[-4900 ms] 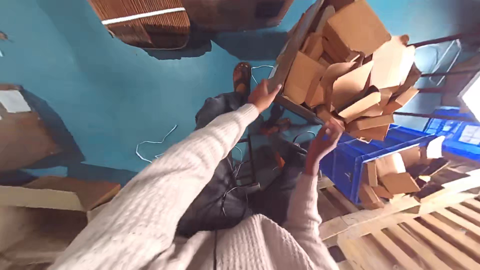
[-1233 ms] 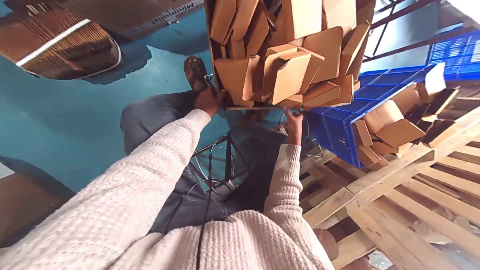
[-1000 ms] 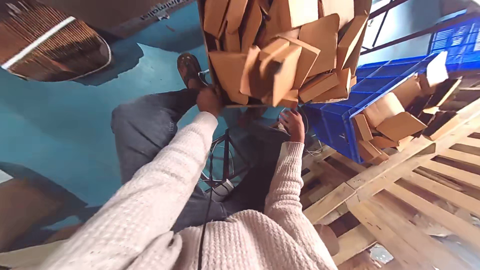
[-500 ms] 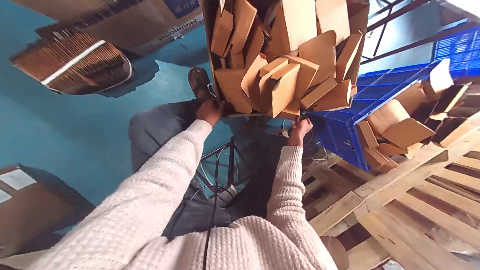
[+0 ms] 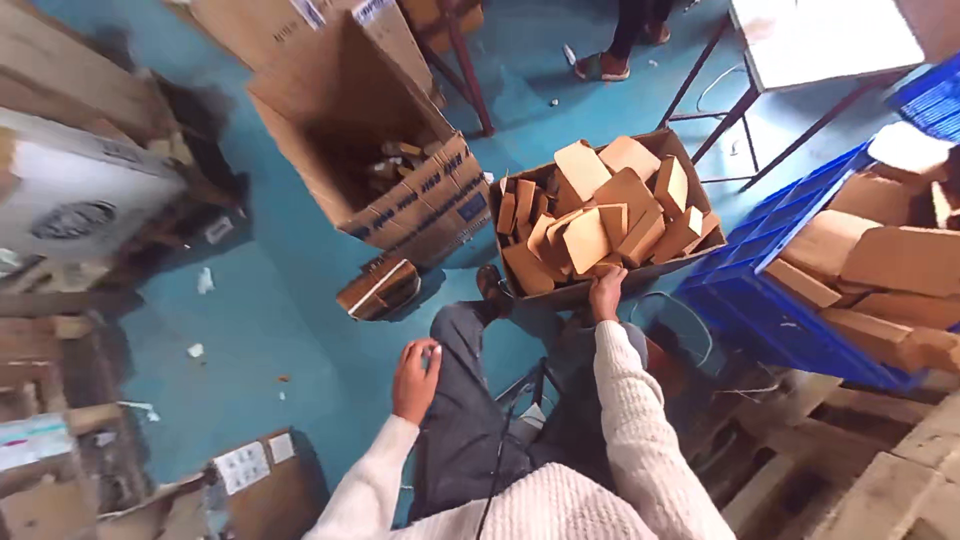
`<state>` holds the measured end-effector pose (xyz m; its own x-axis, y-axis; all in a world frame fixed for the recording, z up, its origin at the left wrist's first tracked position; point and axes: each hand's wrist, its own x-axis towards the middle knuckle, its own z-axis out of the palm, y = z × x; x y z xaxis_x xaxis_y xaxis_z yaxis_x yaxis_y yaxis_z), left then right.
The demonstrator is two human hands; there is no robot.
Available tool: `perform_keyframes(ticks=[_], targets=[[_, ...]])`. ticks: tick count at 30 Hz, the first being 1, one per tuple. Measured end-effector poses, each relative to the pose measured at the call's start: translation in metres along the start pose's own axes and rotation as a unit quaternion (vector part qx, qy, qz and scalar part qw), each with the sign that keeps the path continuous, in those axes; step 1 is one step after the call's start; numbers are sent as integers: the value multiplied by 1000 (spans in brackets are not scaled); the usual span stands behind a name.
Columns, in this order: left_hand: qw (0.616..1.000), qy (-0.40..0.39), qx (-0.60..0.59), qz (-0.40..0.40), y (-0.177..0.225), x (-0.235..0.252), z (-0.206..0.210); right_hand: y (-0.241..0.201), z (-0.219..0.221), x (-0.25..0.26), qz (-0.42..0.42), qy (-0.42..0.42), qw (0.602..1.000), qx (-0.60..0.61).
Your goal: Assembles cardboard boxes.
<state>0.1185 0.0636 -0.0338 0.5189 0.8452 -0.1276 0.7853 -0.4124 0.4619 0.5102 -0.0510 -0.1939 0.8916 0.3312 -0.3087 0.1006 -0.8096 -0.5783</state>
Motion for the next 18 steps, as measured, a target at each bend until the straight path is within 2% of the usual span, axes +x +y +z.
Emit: perform_keyframes(ticks=[5, 7, 10, 14, 18], targets=[[991, 13, -41, -127, -47, -106, -7, -13, -10, -9, 32, -61, 998, -8], [977, 39, -96, -184, -54, -124, -1, -6, -22, -14, 26, -67, 996, 56], [955, 74, -163, -238, -47, -121, -2, 17, -45, -17, 48, -59, 983, 169], [980, 57, -107, -157, -32, -89, -5, 107, -67, -11, 130, -40, 946, 294], [995, 30, -20, -93, -38, -75, -4, 237, -50, -50, 257, 65, 931, 253]])
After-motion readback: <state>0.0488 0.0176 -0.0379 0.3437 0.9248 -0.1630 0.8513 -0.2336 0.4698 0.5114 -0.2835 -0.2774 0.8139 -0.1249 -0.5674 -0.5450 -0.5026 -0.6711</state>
